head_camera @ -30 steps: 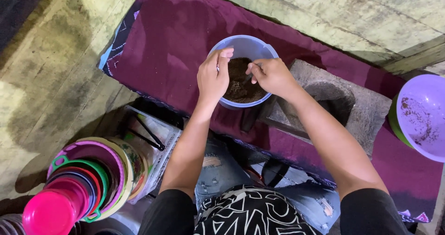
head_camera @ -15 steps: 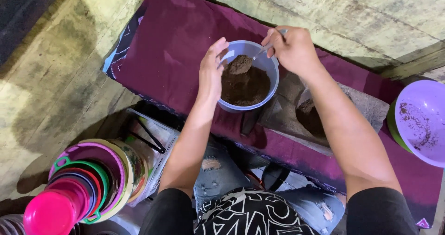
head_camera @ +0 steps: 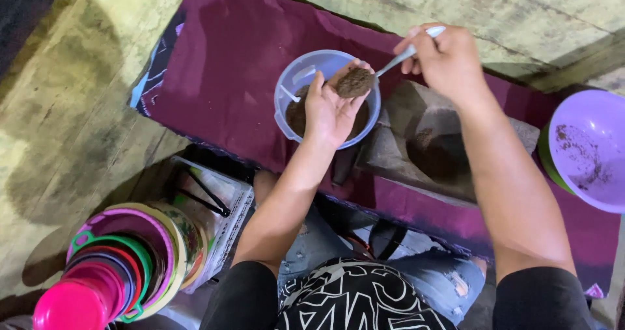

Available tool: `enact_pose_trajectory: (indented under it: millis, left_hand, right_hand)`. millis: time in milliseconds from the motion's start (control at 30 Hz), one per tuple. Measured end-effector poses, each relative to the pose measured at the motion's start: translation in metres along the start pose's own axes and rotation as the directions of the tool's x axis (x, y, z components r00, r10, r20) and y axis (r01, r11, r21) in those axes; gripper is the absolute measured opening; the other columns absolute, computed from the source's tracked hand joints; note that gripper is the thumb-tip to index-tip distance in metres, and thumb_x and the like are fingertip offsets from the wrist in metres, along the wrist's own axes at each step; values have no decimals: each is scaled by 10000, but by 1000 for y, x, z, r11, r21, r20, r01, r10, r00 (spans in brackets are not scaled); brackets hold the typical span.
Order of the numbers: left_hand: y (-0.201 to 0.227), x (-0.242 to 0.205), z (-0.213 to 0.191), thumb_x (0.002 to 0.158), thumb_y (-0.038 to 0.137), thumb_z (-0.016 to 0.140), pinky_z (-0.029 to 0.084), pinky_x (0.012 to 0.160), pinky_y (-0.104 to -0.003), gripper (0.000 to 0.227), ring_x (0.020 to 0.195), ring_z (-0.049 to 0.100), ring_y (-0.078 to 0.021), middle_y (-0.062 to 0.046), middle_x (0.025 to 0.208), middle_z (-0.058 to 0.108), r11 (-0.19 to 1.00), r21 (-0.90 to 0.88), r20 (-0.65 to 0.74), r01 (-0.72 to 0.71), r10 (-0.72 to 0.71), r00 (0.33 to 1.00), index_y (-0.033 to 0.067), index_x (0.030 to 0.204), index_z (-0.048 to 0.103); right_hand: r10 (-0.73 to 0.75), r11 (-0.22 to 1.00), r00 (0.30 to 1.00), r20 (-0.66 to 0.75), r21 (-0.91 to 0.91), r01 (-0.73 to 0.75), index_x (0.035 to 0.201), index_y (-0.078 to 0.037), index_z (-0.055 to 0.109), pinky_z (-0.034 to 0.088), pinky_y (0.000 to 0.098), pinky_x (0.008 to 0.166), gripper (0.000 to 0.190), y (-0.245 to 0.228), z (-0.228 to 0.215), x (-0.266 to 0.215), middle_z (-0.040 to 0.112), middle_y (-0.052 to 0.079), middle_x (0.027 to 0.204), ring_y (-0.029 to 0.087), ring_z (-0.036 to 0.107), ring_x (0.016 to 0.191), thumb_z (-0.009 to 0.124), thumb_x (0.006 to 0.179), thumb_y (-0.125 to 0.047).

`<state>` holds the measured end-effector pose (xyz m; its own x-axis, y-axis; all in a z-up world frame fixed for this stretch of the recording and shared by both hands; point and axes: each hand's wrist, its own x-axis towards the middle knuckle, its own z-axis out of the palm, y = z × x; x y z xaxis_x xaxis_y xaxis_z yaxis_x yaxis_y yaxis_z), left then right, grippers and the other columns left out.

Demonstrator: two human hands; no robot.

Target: A person uses a spoon to repeatedly scoop brown granular material from a bucket and fill the cavity of a stone mortar.

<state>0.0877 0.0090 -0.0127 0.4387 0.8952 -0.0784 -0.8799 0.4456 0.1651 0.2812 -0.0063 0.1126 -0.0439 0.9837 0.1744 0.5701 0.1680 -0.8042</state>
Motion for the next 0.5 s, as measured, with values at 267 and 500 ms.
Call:
enact_pose_trajectory:
  millis: [267,500]
  left_hand:
    - [-108,13,-5,1175,478,246,392,1179,-473,661,1318,586,-300,-185,1353,666,945,309,203,104,-173,964,-16,1356,647]
    - [-120,-12,46,1069,454,381,449,1162,-454,537,1305,629,-310,-130,1375,677,-251,941,172,-227,-223,959,104,1321,702]
  right_hand:
    - [76,990,972,-224,-102,-101,1077,-39,775,477,257,664,376,27,-82,-104,674,56,784,103,601,704,463,1249,-162]
    - [-153,910,954,-259,-413,34,1085,-52,779,577,413,768,124,100,-70,-189,758,104,821,310,744,850,655,1097,-53]
